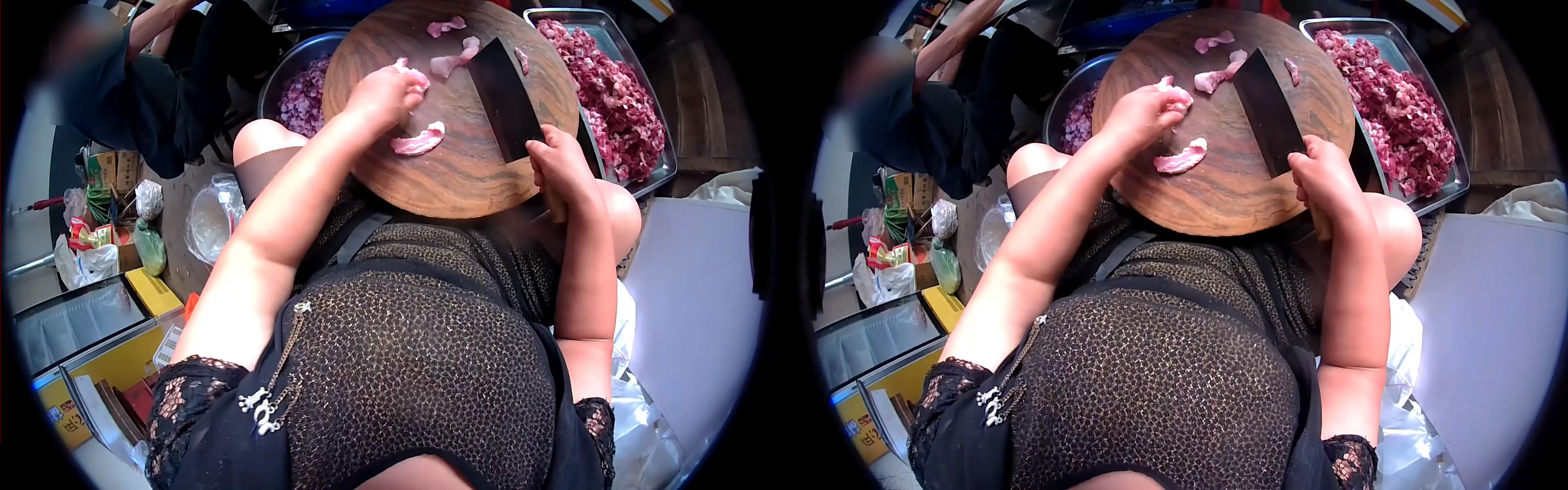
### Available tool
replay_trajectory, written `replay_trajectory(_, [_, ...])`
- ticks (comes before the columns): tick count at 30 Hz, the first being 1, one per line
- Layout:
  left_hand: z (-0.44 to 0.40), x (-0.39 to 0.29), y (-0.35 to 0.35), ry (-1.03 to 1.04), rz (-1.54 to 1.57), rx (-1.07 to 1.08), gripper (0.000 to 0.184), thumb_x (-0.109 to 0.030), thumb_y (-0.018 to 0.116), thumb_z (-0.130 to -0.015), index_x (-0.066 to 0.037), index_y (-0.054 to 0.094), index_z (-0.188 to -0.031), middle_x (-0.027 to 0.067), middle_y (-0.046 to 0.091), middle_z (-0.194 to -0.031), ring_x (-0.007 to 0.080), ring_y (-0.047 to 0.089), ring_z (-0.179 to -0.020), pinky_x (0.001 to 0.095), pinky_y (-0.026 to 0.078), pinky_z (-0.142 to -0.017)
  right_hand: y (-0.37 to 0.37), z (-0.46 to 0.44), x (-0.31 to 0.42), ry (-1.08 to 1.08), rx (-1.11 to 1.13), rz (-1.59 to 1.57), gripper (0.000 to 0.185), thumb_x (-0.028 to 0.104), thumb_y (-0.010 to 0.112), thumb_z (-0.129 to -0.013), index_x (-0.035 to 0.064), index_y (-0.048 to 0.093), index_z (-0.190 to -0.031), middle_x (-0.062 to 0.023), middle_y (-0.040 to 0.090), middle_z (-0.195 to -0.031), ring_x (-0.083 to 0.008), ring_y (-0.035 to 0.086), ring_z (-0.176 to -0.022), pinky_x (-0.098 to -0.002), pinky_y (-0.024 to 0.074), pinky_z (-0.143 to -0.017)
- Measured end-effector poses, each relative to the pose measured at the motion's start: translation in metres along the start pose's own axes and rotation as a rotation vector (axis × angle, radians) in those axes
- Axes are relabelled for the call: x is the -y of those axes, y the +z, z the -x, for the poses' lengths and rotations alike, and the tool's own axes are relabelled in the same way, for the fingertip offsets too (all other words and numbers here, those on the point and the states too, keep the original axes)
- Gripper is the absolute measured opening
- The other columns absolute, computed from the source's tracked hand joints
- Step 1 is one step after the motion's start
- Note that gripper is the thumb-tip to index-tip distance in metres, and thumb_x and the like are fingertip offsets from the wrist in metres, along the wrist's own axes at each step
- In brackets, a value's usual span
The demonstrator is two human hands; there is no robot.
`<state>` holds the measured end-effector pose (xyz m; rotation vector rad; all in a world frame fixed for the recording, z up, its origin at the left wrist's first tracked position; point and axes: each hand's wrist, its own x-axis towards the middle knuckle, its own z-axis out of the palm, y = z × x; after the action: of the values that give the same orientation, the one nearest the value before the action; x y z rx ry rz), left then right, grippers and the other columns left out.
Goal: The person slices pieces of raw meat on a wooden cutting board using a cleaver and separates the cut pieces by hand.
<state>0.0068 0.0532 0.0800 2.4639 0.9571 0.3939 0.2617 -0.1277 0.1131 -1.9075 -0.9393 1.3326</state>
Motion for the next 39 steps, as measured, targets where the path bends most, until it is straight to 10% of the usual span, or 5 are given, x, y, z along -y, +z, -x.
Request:
replay_trajectory(6, [-0.047,-0.004,-0.003,-0.181,-0.328,0.156,0.022,-0.027,0.065,-0.081,-0.008,0.073,-0.087,0.0179,0.07,-0.089,0.0366,0.066,-0.089,0.0443,0.053,-0.081,-0.001,-0.004,0.001,0.045,-0.006,-0.012,0.012,0.01,0.051,-0.088,0.0009,0.056,-0.094,-0.0025,0.052,-0.062,-0.0131,0.052,-0.045,-0.0306,0.0444,-0.043])
replay_trajectory(12, [-0.063,-0.034,-0.082,-0.315,0.223,0.217,0.022,-0.024,0.061,-0.092,-0.007,0.07,-0.101,-0.0048,0.074,-0.091,0.0005,0.062,-0.072,0.0198,0.045,-0.055,-0.003,-0.002,0.006,0.017,0.005,0.044,0.009,0.012,0.052,-0.09,0.003,0.052,-0.089,-0.0008,0.05,-0.061,-0.0118,0.05,-0.045,-0.0284,0.043,-0.042])
replay_trajectory(20, [-0.043,-0.067,-0.092,0.056,0.702,-0.006,0.022,-0.013,0.06,-0.096,0.001,0.068,-0.11,0.0063,0.071,-0.097,0.011,0.065,-0.092,0.0265,0.049,-0.09,-0.004,-0.005,0.004,0.006,0.011,0.047,0.01,0.011,0.053,-0.09,0.0013,0.053,-0.092,-0.0014,0.051,-0.061,-0.0123,0.051,-0.045,-0.029,0.0439,-0.042])
replay_trajectory(27, [-0.01,-0.07,-0.097,-0.086,0.985,-0.117,0.025,-0.017,0.06,-0.097,-0.002,0.066,-0.116,0.0031,0.068,-0.105,0.0086,0.064,-0.089,0.0241,0.054,-0.079,-0.002,0.0,0.002,0.009,-0.021,0.07,0.011,0.012,0.053,-0.09,0.0011,0.053,-0.092,-0.0018,0.052,-0.061,-0.0127,0.052,-0.045,-0.0289,0.044,-0.042])
replay_trajectory(39, [0.026,-0.025,0.01,0.009,-0.092,0.082,0.045,-0.043,0.073,-0.08,-0.012,0.07,-0.111,0.0129,0.065,-0.103,0.033,0.063,-0.095,0.0406,0.051,-0.086,-0.002,0.002,-0.002,-0.009,-0.032,0.067,0.011,0.011,0.053,-0.091,0.0025,0.051,-0.086,-0.0018,0.05,-0.057,-0.0127,0.051,-0.043,-0.0288,0.0427,-0.041])
